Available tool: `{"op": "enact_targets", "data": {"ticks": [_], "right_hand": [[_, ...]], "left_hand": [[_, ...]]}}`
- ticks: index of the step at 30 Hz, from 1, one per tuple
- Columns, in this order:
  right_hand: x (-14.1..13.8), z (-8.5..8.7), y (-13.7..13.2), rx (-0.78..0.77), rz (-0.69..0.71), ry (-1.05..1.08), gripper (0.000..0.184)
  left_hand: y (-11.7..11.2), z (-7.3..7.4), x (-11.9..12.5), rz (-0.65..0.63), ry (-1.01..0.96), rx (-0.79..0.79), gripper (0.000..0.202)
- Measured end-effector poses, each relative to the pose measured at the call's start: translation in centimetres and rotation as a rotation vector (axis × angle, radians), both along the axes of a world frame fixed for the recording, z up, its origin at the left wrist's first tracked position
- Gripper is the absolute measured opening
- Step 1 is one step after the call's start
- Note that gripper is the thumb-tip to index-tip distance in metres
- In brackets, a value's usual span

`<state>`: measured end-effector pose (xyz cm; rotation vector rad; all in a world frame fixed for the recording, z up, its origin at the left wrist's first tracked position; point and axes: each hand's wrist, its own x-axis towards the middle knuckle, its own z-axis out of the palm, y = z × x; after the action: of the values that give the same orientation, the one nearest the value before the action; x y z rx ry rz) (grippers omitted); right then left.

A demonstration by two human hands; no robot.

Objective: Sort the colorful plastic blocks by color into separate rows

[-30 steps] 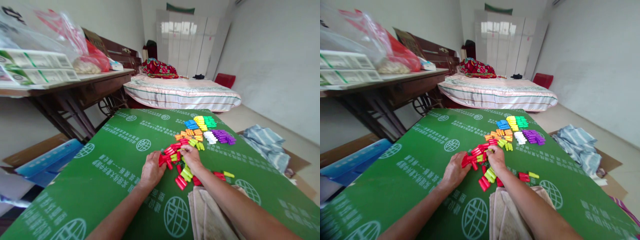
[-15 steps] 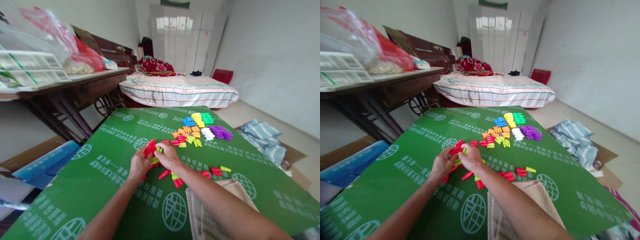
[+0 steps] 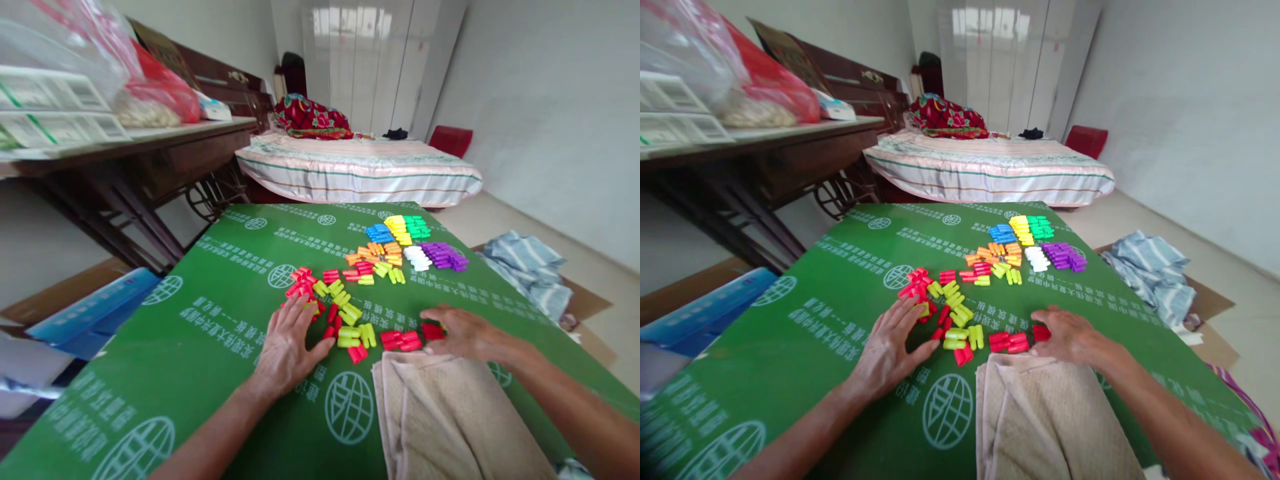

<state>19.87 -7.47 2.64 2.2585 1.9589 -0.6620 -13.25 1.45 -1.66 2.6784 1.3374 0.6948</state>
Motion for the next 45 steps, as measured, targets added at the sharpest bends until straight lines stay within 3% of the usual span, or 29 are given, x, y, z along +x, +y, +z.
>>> {"op": "enact_targets", "data": {"ticks": [5, 12, 16, 18, 21, 25, 29, 32, 35, 40, 45], "right_hand": [[-3.6, -1.5, 1.2, 0.119, 0.047, 0.071, 0.052], [-9.3, -1.6, 5.8, 0.272, 0.177, 0.208, 0.018], [-11.9, -1.8, 7.5, 0.447, 0.273, 0.443, 0.038], [-11.8, -1.6, 8.1, 0.541, 0.309, 0.521, 0.047], [-8.3, -1.2, 9.3, 0.652, 0.232, 0.47, 0.046], [2.1, -1.3, 11.8, 0.771, -0.103, 0.198, 0.052], [13.1, -2.2, 13.6, 0.648, -0.494, 0.091, 0.072], [17.8, -3.4, 13.8, 0.559, -0.689, 0.214, 0.069], [18.9, -4.5, 13.6, 0.589, -0.7, 0.349, 0.057], [16.3, -5.4, 13.5, 0.648, -0.642, 0.565, 0.047], [13.2, -5.8, 13.7, 0.672, -0.575, 0.76, 0.045]], "left_hand": [[-2.5, 0.0, 1.8, -0.112, 0.138, 0.14, 0.066], [-3.0, 0.1, 3.6, -0.138, 0.105, 0.247, 0.041], [-2.0, -0.3, 3.0, -0.098, 0.138, 0.342, 0.034], [-1.5, -0.6, 2.4, -0.089, 0.167, 0.391, 0.035], [-0.9, -1.0, 1.2, -0.078, 0.159, 0.414, 0.038], [0.1, -0.6, 0.1, -0.108, 0.097, 0.363, 0.047], [3.0, 0.3, 0.4, -0.081, 0.021, 0.278, 0.046], [6.1, 0.9, 2.1, -0.045, 0.031, 0.152, 0.053], [9.0, 1.7, 4.9, -0.036, 0.091, -0.051, 0.063], [12.7, 2.4, 10.1, -0.033, 0.122, -0.355, 0.079], [15.0, 1.6, 13.4, -0.06, 0.068, -0.433, 0.086]]}}
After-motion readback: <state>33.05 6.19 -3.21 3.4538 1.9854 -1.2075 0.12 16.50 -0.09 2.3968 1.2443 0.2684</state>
